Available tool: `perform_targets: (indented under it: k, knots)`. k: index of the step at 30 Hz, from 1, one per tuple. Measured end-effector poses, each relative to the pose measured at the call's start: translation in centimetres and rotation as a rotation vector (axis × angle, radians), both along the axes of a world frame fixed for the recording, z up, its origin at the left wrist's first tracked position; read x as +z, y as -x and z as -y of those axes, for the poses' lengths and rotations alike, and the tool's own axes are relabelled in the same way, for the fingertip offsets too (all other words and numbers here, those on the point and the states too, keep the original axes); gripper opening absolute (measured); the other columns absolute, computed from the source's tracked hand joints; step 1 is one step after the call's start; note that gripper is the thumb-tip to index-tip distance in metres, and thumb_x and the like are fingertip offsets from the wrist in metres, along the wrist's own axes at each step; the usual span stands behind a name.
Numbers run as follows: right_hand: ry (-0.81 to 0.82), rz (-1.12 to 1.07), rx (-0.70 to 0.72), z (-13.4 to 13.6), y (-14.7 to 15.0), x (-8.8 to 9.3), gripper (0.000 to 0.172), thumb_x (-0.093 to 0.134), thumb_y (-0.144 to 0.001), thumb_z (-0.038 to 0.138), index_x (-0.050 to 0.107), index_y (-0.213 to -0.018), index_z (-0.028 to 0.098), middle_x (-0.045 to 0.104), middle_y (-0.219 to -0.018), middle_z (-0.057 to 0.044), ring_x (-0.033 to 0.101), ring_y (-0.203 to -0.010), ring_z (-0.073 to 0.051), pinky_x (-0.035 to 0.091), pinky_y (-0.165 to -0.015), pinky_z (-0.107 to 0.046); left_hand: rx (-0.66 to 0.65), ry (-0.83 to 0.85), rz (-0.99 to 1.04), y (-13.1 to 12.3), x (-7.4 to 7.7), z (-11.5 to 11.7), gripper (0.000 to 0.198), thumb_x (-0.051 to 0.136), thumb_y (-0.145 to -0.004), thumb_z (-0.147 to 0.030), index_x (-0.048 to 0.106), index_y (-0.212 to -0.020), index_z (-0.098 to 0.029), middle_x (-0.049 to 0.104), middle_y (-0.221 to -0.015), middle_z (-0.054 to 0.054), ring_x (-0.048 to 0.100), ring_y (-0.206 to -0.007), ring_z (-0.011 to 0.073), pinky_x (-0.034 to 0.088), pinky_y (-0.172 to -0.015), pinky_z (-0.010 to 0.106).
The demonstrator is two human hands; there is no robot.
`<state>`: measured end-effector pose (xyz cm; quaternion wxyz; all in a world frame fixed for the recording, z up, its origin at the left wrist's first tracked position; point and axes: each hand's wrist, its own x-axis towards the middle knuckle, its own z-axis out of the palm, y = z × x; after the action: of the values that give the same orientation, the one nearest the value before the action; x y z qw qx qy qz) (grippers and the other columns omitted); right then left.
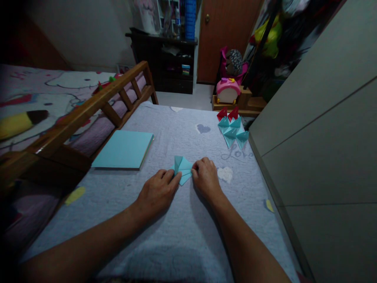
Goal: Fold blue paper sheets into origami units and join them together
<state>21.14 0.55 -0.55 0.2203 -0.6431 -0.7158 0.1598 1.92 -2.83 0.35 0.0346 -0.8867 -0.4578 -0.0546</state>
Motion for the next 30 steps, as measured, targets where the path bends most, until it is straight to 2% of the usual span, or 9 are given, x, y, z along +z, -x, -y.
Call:
perform_targets:
  k: [13, 18, 23, 30]
  knots:
    - [-0.011, -0.086, 0.016, 0.1, -0.6, -0.3, 0.012, 0.057, -0.083, 0.010, 0.063, -0.080, 0.019, 0.060, -0.087, -0.006, 0.057, -0.089, -0.023, 0.044, -0.084, -0.036, 0.005, 0.001, -0.001, 0.0, -0.1, 0.1, 0.036, 0.055, -0.097, -0.016, 0.059, -0.133, -0.017, 0.063, -0.105, 0.010, 0.055, -0.092, 0.0260, 0.053, -0.075, 0.038]
    - [-0.040, -0.104, 0.020, 0.3, -0.8, -0.1, 0.016, 0.052, -0.078, 0.007, 0.061, -0.084, 0.019, 0.059, -0.088, -0.007, 0.056, -0.088, -0.023, 0.045, -0.082, -0.036, 0.005, 0.002, 0.002, 0.0, -0.1, 0.0, 0.035, 0.054, -0.097, -0.016, 0.060, -0.131, -0.018, 0.064, -0.106, 0.010, 0.055, -0.093, 0.0257, 0.053, -0.075, 0.038]
    - [-0.048, -0.079, 0.002, 0.5, -0.5, 0.1, 0.004, 0.060, -0.083, 0.022, 0.060, -0.087, 0.020, 0.060, -0.090, -0.007, 0.056, -0.088, -0.024, 0.044, -0.082, -0.037, 0.002, -0.005, -0.006, 0.0, -0.1, 0.0, 0.038, 0.055, -0.097, -0.016, 0.059, -0.134, -0.018, 0.063, -0.107, 0.010, 0.055, -0.093, 0.0259, 0.054, -0.075, 0.038]
    - [-0.070, 0.032, -0.070, 0.6, 0.5, -0.3, 0.011, 0.060, -0.089, 0.031, 0.060, -0.086, 0.020, 0.060, -0.090, -0.008, 0.054, -0.090, -0.025, 0.042, -0.083, -0.037, -0.002, 0.011, -0.012, 0.0, 0.1, 0.1, 0.038, 0.054, -0.097, -0.015, 0.058, -0.135, -0.018, 0.063, -0.106, 0.010, 0.055, -0.093, 0.0260, 0.054, -0.076, 0.038]
